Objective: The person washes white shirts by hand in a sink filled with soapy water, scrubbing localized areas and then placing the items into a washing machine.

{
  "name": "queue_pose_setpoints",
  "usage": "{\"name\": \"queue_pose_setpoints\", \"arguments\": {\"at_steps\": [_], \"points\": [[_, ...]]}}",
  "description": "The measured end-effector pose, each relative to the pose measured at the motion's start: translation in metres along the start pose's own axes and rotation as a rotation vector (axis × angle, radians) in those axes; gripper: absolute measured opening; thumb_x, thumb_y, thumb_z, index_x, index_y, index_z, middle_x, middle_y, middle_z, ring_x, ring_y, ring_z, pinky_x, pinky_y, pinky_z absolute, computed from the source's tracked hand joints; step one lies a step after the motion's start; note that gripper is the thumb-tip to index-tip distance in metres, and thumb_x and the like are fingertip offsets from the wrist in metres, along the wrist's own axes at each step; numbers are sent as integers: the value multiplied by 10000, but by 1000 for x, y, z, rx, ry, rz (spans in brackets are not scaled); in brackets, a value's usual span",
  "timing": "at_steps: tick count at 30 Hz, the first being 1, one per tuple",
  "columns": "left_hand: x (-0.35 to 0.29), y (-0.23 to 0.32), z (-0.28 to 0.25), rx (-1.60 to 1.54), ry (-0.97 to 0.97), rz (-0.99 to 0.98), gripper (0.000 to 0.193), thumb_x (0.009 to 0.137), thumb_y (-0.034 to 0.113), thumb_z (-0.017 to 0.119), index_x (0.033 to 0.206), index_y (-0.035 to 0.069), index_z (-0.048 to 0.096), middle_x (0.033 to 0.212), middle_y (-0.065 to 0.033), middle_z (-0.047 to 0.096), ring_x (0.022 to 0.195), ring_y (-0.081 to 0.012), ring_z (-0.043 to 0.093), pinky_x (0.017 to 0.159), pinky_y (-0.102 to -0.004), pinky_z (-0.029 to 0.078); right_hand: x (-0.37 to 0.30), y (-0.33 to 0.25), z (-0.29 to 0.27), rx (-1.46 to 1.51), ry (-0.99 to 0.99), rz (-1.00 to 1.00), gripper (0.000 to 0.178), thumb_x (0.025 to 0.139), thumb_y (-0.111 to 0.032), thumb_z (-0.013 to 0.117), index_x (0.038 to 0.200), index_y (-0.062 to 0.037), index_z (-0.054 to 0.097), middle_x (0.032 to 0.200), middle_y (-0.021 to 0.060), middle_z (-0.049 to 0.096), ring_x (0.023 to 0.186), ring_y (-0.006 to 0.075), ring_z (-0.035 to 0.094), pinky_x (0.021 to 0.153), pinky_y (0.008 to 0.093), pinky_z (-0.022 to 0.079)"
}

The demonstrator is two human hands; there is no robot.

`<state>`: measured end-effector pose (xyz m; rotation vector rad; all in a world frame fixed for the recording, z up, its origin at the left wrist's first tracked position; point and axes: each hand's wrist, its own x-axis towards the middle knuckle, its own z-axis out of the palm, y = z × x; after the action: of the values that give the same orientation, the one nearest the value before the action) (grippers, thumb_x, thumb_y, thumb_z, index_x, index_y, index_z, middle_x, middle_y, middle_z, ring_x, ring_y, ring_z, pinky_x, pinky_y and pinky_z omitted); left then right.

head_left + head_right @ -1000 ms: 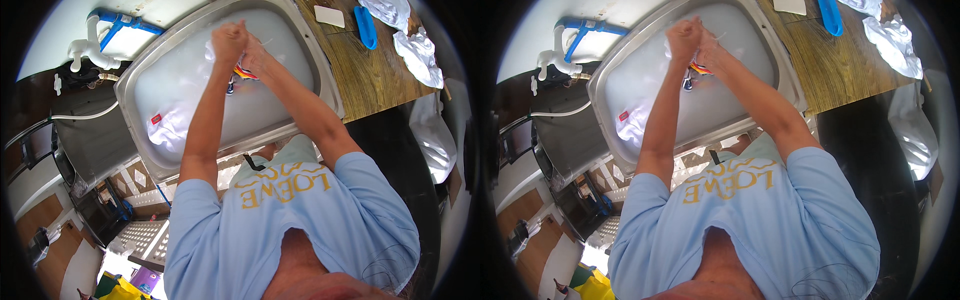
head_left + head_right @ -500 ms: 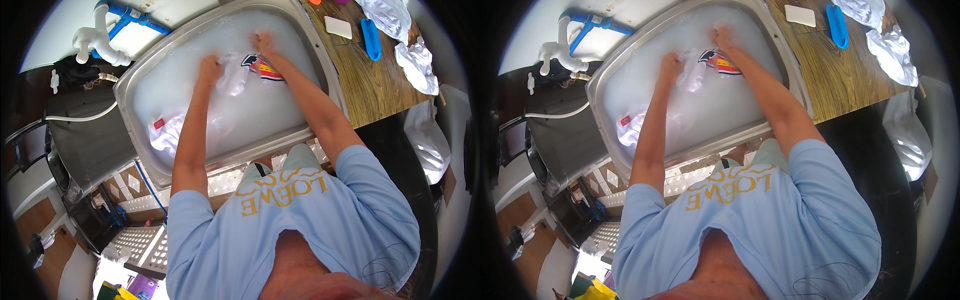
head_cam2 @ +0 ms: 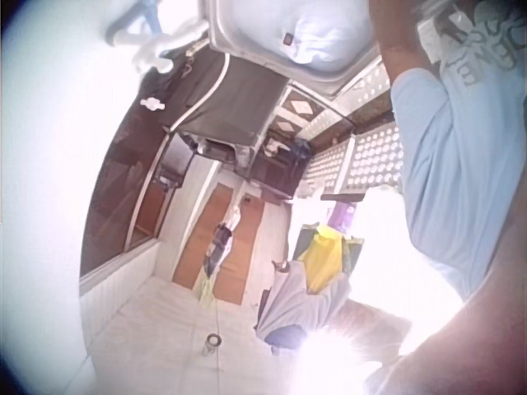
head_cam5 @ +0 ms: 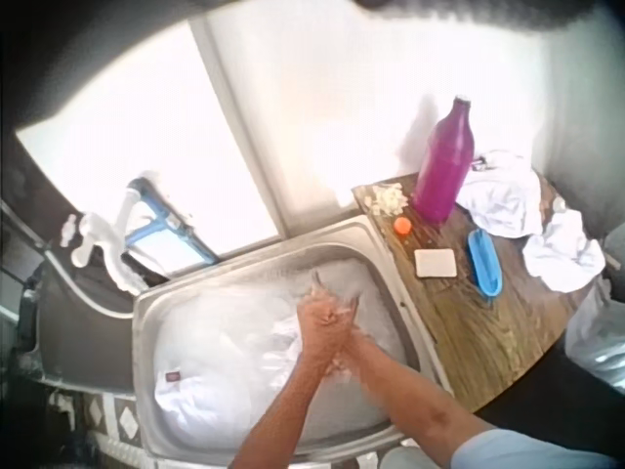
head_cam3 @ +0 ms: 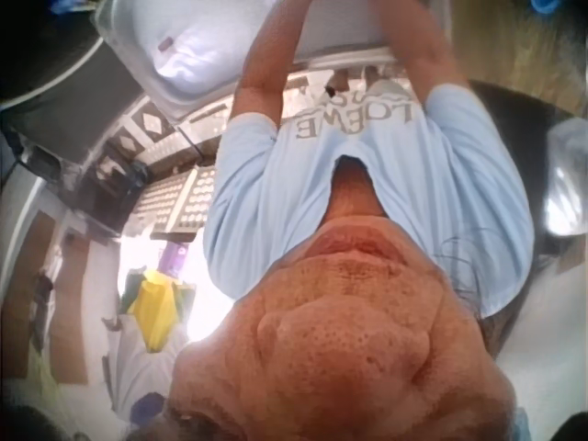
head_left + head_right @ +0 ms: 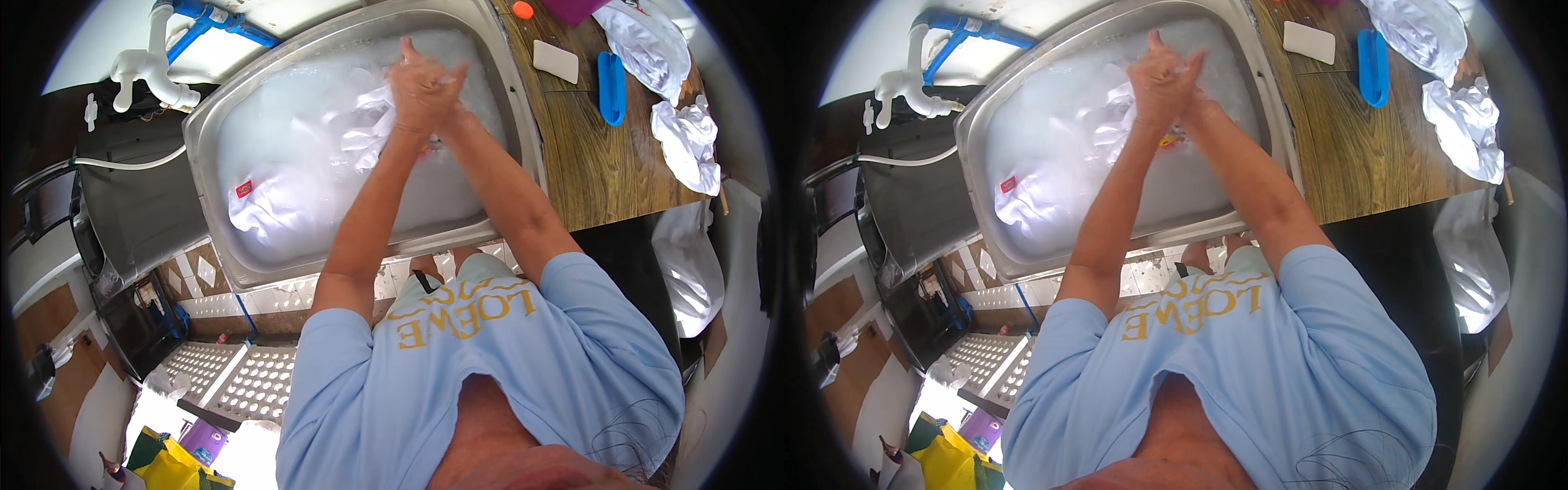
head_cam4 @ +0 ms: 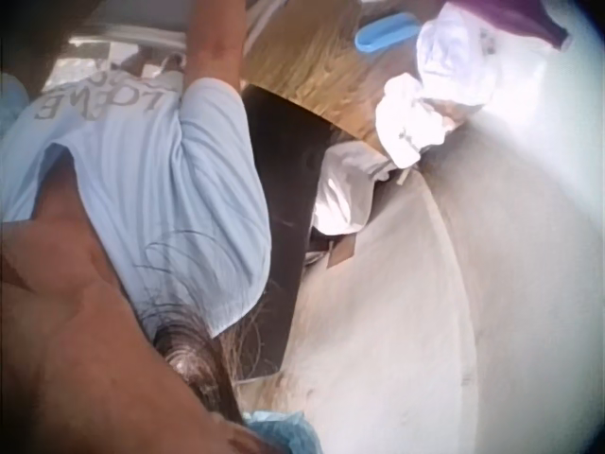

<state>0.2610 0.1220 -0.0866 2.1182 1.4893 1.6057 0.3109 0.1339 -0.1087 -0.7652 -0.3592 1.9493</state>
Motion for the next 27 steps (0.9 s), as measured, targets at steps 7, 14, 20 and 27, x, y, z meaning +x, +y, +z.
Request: {"name": "queue_pose_setpoints", "arguments": {"at_steps": [7,14,20,27], "points": [[-1,-54,-11,-56,12,-163,309,856,90,608,573,-10,537,508,-97,477,476,-110,335,486,-273,403,41,32,0,248,-66,208,369,900,-491,562,971,-129,580,840,4,541,768,138,523,683,297,458],[11,-96,-58,267,-40,-377,333,844,274,656,665,-6,653,544,-154,558,470,-348,523,483,-369,433,3,9,44,-157,236,255,357,920,-462,546,806,-123,531,776,-1,523,681,114,477,637,281,440],[-8,-93,-157,395,-251,-245,447,904,458,554,859,40,703,934,-90,675,811,-247,635,677,-357,470,-10,-19,-7,-815,44,-253,493,899,-457,586,577,-120,426,530,-61,316,511,63,289,486,275,227],[5,35,-257,-403,-205,-600,183,905,162,610,992,9,657,863,-88,653,751,-168,606,733,-299,487,-16,-21,-19,-1216,0,-402,577,893,-461,567,592,20,459,518,40,344,526,154,343,520,344,331]]}}
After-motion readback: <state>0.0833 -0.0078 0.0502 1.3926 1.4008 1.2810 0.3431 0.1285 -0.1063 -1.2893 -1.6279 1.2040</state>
